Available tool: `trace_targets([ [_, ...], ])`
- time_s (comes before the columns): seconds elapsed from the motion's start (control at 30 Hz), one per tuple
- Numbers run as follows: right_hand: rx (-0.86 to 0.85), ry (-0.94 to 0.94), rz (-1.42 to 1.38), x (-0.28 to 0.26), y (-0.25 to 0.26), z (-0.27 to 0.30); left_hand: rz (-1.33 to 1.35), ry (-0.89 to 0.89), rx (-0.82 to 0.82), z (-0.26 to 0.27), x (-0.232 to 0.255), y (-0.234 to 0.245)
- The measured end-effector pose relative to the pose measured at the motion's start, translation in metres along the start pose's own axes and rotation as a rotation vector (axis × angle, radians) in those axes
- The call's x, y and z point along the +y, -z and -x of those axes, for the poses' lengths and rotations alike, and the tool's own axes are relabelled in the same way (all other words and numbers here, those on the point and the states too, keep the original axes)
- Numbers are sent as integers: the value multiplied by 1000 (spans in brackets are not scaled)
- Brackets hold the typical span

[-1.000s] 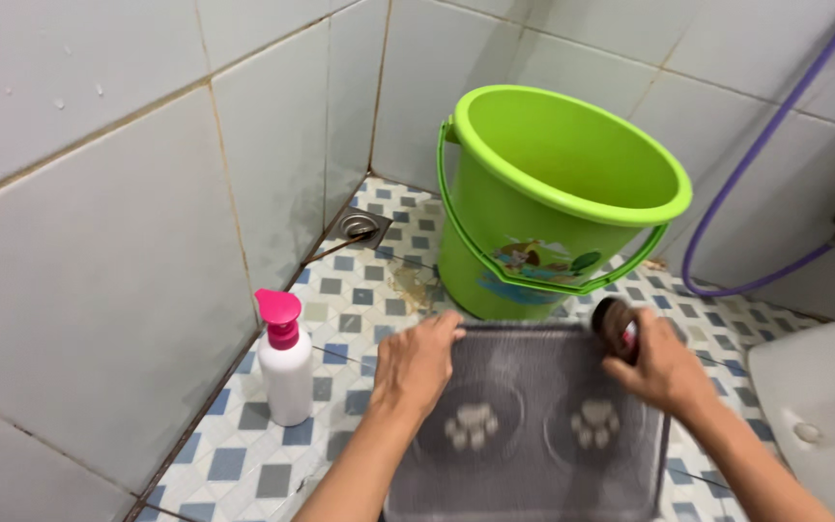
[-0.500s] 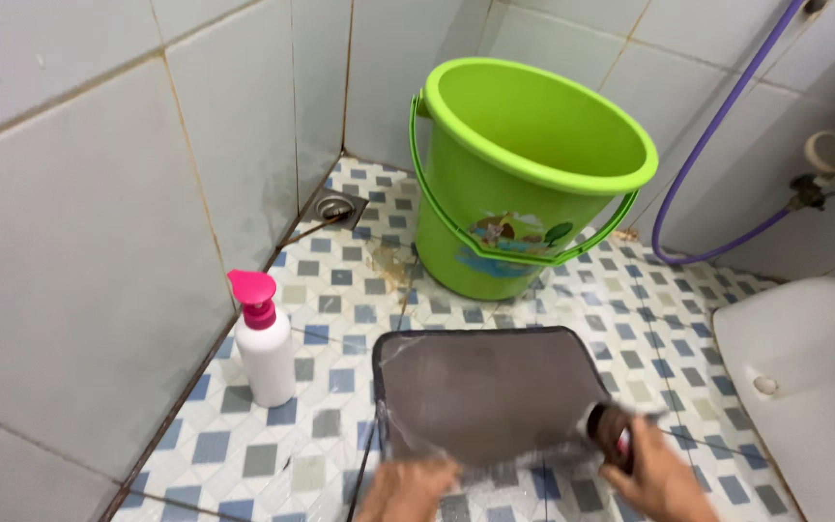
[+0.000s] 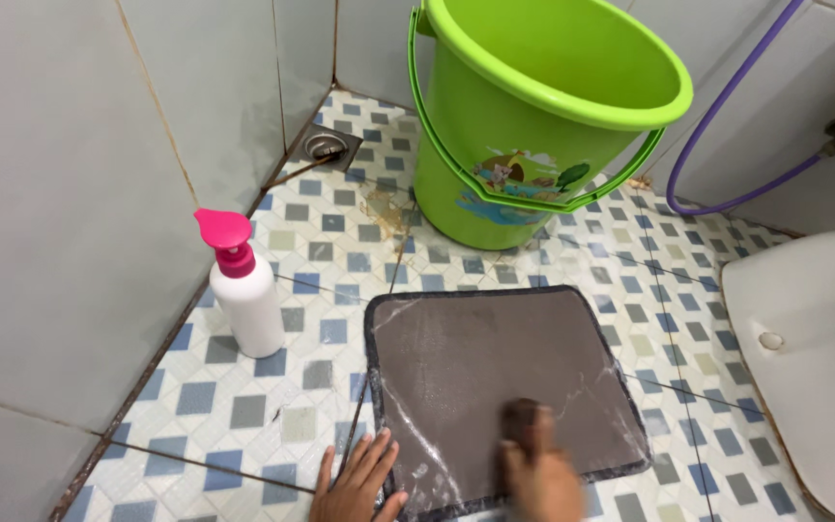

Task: The person scrubs a gray bath mat with a paw print design using a dark sponge. They scrub the top side thoroughly, then flip the mat over to scrub the underside.

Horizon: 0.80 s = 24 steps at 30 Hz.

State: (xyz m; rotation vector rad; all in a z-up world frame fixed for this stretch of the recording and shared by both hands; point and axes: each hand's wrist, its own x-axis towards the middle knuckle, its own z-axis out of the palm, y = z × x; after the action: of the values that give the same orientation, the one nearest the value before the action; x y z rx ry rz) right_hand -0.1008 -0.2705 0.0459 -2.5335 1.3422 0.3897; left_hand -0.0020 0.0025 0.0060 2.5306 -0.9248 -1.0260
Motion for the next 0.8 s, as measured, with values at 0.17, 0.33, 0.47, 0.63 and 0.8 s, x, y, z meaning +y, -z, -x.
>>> trace_targets([
  [0.17, -63, 525, -1, -72, -53, 99, -178, -127, 269, -7, -10, -14],
  [0.33, 282, 729, -428, 5, -16, 59, -8, -74, -4, 14, -9, -3],
  [0.47, 52, -26, -16, 23, 33, 12, -2, -19, -21, 28, 9, 22],
  [0.63, 129, 476, -5, -46, -53, 86, 48, -30, 138, 32, 12, 24],
  [0.8, 3, 560, -153, 5, -7, 70, 64, -17, 211, 36, 17, 24],
])
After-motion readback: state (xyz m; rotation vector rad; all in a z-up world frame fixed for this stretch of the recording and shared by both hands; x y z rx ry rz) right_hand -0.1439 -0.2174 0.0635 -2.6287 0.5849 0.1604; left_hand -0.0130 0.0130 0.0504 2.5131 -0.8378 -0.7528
